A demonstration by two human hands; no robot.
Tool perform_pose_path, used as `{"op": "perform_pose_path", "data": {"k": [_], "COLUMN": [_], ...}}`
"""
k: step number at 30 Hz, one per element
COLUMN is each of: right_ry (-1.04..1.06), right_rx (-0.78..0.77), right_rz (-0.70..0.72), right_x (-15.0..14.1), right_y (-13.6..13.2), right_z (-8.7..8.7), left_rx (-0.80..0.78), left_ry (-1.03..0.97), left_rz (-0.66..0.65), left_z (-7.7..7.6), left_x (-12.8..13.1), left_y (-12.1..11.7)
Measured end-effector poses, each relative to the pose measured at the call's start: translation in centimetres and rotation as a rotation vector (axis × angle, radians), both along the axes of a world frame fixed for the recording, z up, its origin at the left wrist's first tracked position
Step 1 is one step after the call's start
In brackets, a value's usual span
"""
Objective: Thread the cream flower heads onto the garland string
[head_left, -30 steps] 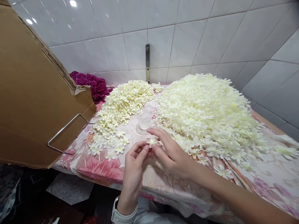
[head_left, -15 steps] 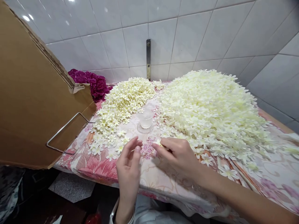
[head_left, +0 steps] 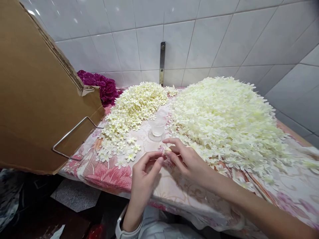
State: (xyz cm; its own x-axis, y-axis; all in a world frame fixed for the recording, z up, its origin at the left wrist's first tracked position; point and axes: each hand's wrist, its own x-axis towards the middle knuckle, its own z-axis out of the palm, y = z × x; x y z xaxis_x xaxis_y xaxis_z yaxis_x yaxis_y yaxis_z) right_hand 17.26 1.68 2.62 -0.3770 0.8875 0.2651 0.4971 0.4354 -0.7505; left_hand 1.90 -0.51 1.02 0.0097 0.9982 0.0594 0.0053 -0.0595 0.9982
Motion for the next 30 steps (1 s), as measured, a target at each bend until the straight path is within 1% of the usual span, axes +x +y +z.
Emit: {"op": "perform_pose_path", "data": {"k": [2, 6, 11, 15, 19, 24, 26, 30], "right_ry": [0.033, 0.044, 0.000, -0.041, -0.075, -0.063, -0.068, -0.085], "right_rx": [-0.033, -0.004, 0.054, 0.099, 0.173, 0.315, 0.351, 0.380], "right_rz": [0.024, 0.027, 0.064, 0.062, 0.032, -0.057, -0.055, -0.026], "right_x": [0.0, 0.1, -0.2, -0.3, -0.3, -0.7, -0.7, -0.5], "right_y": [0.0, 0.3, 0.4, 0.4, 0.4, -0.1, -0.1, 0.1], "right_z": [0.1, 0.0, -0.5, -1.1, -1.6, -1.8, -1.8, -2.2], "left_rx": [-0.028, -0.077, -0.046, -0.026, -0.017, -0.014, -0.017, -0.026], "left_ry": [-0.023, -0.071, -0.050, -0.020, 0.000, -0.011, -0.013, -0.010], "left_rz": [-0.022, -0.032, -0.021, -0.017, -0.006, 0.072, 0.082, 0.061], "left_z": [0.1, -0.1, -0.3, -0.1, -0.2, -0.7, -0.7, -0.4], "left_x": [-0.1, -0.3, -0.5, -0.3, -0.1, 0.1, 0.1, 0.0], "left_y": [0.0, 0.3, 0.5, 0.4, 0.4, 0.4, 0.5, 0.3]}}
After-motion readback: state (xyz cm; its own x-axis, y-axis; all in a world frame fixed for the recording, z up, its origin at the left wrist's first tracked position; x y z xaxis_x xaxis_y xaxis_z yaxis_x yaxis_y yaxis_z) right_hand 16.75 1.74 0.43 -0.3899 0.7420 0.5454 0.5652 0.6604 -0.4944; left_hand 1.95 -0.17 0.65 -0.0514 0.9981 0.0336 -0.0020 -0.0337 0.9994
